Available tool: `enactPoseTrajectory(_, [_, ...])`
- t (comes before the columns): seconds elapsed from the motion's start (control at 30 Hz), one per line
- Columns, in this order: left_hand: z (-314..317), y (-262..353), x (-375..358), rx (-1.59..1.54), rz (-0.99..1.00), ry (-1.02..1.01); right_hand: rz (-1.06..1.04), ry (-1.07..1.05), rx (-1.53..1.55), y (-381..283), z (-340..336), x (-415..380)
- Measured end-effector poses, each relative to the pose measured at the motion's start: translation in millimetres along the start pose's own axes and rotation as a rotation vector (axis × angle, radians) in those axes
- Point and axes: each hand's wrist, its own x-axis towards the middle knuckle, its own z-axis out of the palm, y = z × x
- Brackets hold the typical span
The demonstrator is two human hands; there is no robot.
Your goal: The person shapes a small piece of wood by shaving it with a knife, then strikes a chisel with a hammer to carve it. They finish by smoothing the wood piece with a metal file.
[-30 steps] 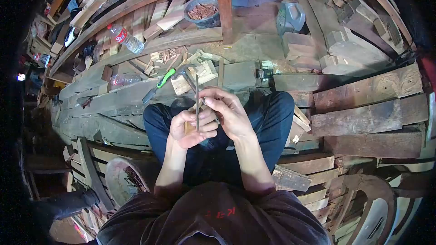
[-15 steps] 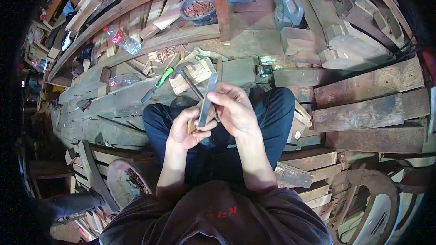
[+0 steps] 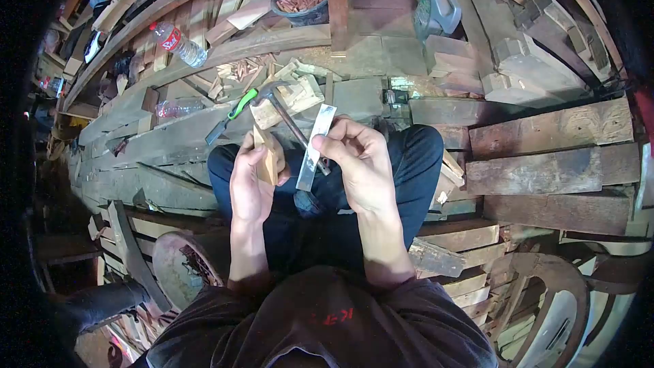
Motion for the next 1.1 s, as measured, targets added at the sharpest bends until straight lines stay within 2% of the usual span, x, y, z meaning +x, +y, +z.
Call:
enactPoseTrajectory(0.3, [-1.0, 4.5, -5.0, 0.148, 0.031, -0.148, 0.015, -0.047, -0.028, 2.1, 10.7, -2.0])
enactPoseTrajectory(0.73, [-11.4, -2.6, -1.3, 0.201, 0.076, -0.144, -0.015, -0.084, -0.047, 8.6, 12.6, -0.8])
enactPoseTrajectory(1.0, [-8.7, -3.9, -4.2, 0.137, 0.066, -0.182, 0.072, -0.066, 0.013, 16.4, 0.2, 5.7])
enactPoseTrajectory(1.1, [-5.8, -7.0, -2.3, 0.132, 0.133, -0.167, 0.082, -0.054, 0.029, 20.5, -1.9, 6.3])
